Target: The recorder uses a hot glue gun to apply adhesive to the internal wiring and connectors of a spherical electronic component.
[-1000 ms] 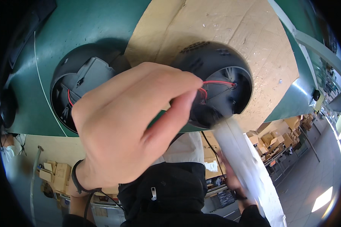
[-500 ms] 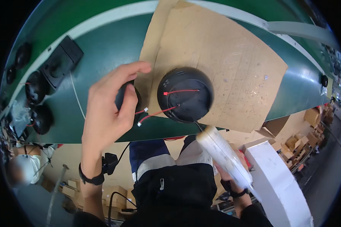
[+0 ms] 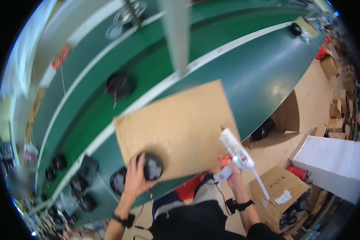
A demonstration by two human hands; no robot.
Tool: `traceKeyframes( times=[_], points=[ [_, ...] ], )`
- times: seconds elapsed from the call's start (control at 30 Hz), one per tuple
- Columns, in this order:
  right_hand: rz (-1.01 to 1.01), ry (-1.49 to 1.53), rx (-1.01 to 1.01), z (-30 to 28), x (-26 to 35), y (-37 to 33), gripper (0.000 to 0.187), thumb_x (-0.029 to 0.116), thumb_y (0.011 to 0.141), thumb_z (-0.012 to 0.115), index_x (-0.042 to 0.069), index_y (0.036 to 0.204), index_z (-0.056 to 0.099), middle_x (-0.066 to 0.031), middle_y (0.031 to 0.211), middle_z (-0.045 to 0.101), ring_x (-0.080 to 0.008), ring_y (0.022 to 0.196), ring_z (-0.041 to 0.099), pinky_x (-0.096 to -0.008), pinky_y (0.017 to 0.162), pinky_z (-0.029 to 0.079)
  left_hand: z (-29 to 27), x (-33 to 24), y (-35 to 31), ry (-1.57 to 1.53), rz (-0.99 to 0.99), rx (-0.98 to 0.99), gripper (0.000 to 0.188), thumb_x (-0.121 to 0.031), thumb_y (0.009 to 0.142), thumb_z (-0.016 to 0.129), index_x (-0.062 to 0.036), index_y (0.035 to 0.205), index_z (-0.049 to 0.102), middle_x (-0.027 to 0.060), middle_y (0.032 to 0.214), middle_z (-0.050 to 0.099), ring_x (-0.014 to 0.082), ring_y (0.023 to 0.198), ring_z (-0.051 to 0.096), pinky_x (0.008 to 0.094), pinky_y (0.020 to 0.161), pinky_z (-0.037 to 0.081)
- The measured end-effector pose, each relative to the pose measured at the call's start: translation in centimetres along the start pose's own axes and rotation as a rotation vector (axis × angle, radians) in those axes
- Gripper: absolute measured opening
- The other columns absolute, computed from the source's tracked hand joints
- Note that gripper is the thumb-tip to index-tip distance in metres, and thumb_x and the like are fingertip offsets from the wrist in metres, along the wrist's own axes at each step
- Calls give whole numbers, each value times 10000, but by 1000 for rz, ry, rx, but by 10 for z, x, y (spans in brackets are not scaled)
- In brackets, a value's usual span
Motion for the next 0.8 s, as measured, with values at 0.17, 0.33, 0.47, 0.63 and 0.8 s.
traceKeyframes(
  times=[0.17,0.33,0.47,0.63,0.8],
  points=[
    [-119,94,18,-57,53,-3,314,128,912,672,11,1197,610,-157,1169,668,-300,1123,663,-372,735,608,-17,-63,33,-105,-151,-84,1373,-281,491,979,11,1539,142,297,1509,314,473,1388,355,487,1146,372],
    [-132,117,-84,-113,62,-12,450,151,881,691,18,1295,575,-196,1185,685,-263,1016,696,-366,752,590,27,-175,182,33,285,-65,1352,-331,509,967,9,1541,162,278,1513,324,475,1364,370,516,1122,379],
    [-251,136,-191,-130,76,-24,431,144,868,682,8,1266,588,-175,1131,679,-301,1036,691,-372,709,604,66,-294,294,44,593,29,1287,-349,535,922,-37,1561,211,297,1525,295,497,1350,364,534,1130,357],
    [-301,126,-249,-142,74,-38,413,145,862,681,3,1241,598,-171,1116,675,-314,1042,688,-378,698,607,80,-452,420,-408,699,-362,1123,-192,672,845,-76,1576,190,339,1591,156,515,1443,246,514,1176,309],
    [-239,104,-213,-129,55,-23,362,146,851,671,-7,1174,619,-176,1089,674,-331,1035,688,-369,680,612,36,-353,376,-298,687,-329,839,-103,770,766,-69,1503,360,230,1522,368,410,1399,388,461,1126,391]
  ],
)
Point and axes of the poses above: each hand's wrist, its own y-axis towards the middle knuckle, its own z-axis out of the palm, x = y × z, the point moved 4 cm from there along y, towards the middle knuckle
